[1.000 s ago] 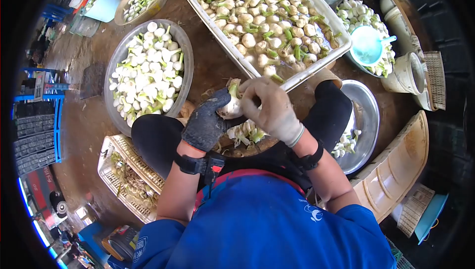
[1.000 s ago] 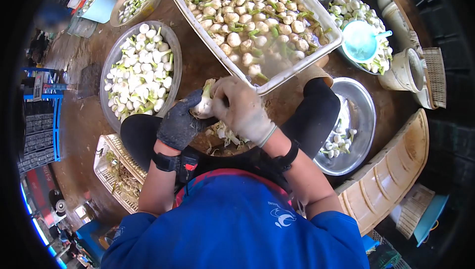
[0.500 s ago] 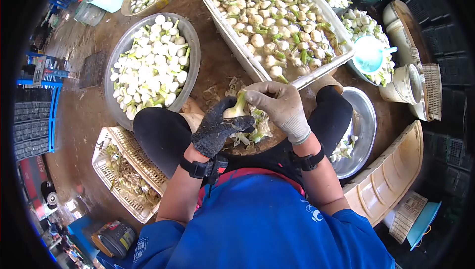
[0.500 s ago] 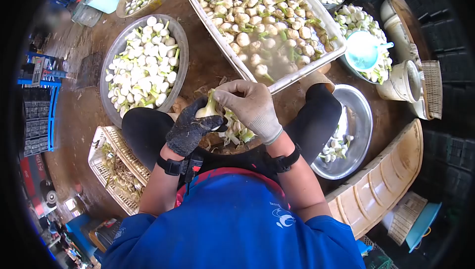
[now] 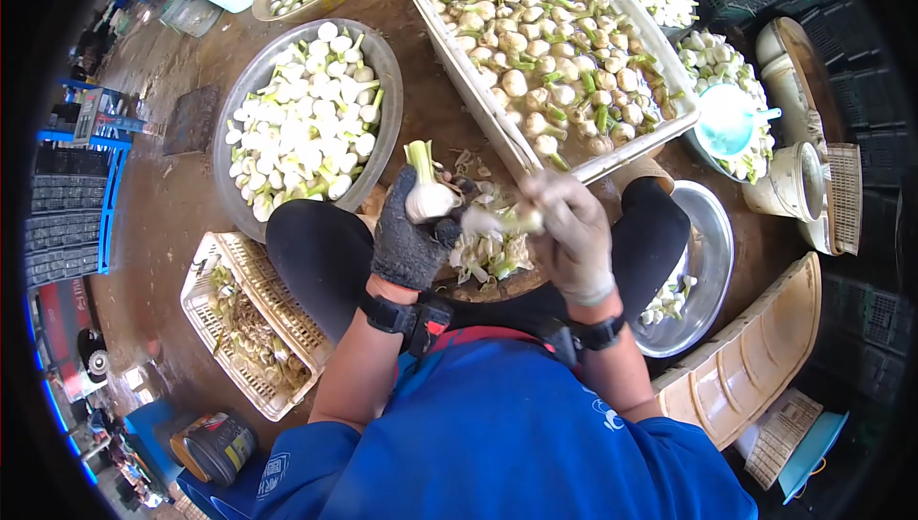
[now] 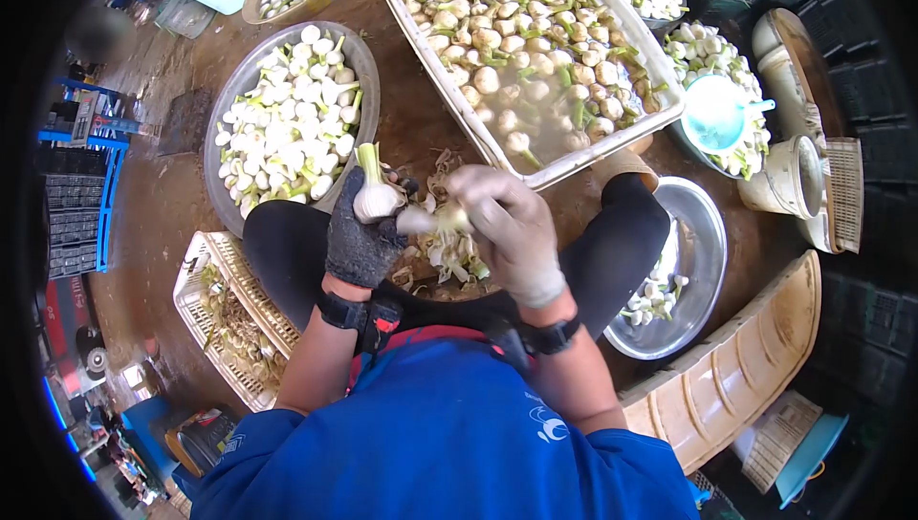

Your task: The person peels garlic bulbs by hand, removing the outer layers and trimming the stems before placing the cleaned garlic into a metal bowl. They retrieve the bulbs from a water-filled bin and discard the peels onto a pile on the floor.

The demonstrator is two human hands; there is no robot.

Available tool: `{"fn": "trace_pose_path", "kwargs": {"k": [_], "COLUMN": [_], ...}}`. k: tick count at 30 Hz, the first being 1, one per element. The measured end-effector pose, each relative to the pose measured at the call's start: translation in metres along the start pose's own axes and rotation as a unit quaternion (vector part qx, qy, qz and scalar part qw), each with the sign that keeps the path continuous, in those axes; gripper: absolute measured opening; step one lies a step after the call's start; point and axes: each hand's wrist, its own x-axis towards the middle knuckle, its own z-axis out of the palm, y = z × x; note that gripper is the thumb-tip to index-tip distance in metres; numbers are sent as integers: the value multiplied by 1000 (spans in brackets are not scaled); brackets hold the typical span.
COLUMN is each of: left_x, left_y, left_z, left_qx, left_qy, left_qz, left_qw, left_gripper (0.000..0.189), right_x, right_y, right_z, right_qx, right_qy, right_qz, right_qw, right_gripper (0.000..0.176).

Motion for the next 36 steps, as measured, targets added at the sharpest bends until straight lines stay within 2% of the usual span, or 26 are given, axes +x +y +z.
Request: {"fn": "trace_pose_path", "kwargs": {"k": [2, 3, 4, 5, 6, 8, 9, 10, 12, 14, 15, 16, 17, 18, 20, 22, 23, 24, 26, 29, 30, 32, 33, 34, 35, 36], "left_x": [13, 11, 9, 9, 12, 15, 13, 13, 10, 16, 19, 30, 30, 31, 42, 54, 52, 43, 35, 40, 42, 42, 44, 42, 48, 57], "left_y": [-2, -6, -2, 2, 7, 15, -16, -20, -26, -19, -18, -36, -16, 3, -14, -81, -109, -112, -77, -71, -76, -78, -70, -76, -85, -82], "left_z": [-28, -29, -22, -16, -10, -1, -5, 0, 7, 9, 8, -9, -5, 1, -18, -43, -48, -44, -14, 5, -1, -14, -16, -37, -69, -93], "left_qx": [-306, -306, -118, 74, 71, 325, 154, 188, 199, 160, 119, 210, 203, 195, 297, 255, 403, 493, 193, 111, 111, 284, 354, -98, -278, -418], "left_qy": [-81, -82, -47, -13, -17, -129, -95, -84, -64, -17, 34, -6, -14, -25, -23, -175, -247, -219, -223, -239, -241, -148, -57, 80, 128, 88], "left_qz": [-167, -166, -136, -98, -100, -46, -23, 34, 23, -13, -53, 29, 26, 24, 37, -48, -69, -84, -50, -55, -54, -157, -201, -271, -237, -181], "left_qw": [934, 934, 983, 992, 992, 936, 983, 978, 978, 987, 991, 977, 979, 980, 954, 950, 879, 838, 954, 963, 963, 934, 912, 954, 922, 886], "left_gripper": [22, 22, 23, 25, 25, 30, 31, 30, 28, 28, 28, 28, 28, 29, 30, 53, 80, 100, 93, 91, 91, 77, 53, 34, 27, 21], "right_x": [-1, -1, -2, -3, -4, 8, 14, 19, 26, 27, 23, 18, 12, 9, 3, 2, 3, 5, 5, 10, 15, 37, 53, 67, 80, 98], "right_y": [-12, -16, -7, 3, 12, 0, 0, -1, -2, 3, 4, 3, -4, -6, -12, -15, -13, -10, -6, 15, 18, 19, 12, 12, 11, 4], "right_z": [-28, -36, -41, -45, -49, -20, -11, -5, 4, 2, -3, -7, -8, -13, -24, -29, -33, -38, -50, -57, -59, -75, -85, -106, -125, -133], "right_qx": [-159, -314, -491, -560, -622, -433, -383, -381, -508, -527, -430, -327, -243, -245, -275, -289, -304, -321, -367, -389, -302, -338, -408, -609, -703, -777], "right_qy": [-139, -167, -175, -127, -79, 80, 92, 97, 25, 50, 39, 29, 22, 23, 12, 14, 22, 35, 39, -26, -25, -3, 15, 2, 1, -33], "right_qz": [41, 117, 79, 11, -56, 89, 60, 57, 76, 65, 36, 9, 2, 4, -67, -70, -76, -84, -90, 27, 144, 217, 204, 104, 94, 184], "right_qw": [977, 927, 850, 819, 777, 893, 917, 918, 857, 846, 901, 945, 970, 969, 959, 955, 949, 943, 925, 920, 942, 916, 890, 786, 704, 601], "right_gripper": [14, 19, 23, 25, 27, 34, 35, 35, 30, 21, 19, 17, 15, 15, 16, 18, 18, 18, 20, 28, 29, 27, 26, 23, 21, 27]}}
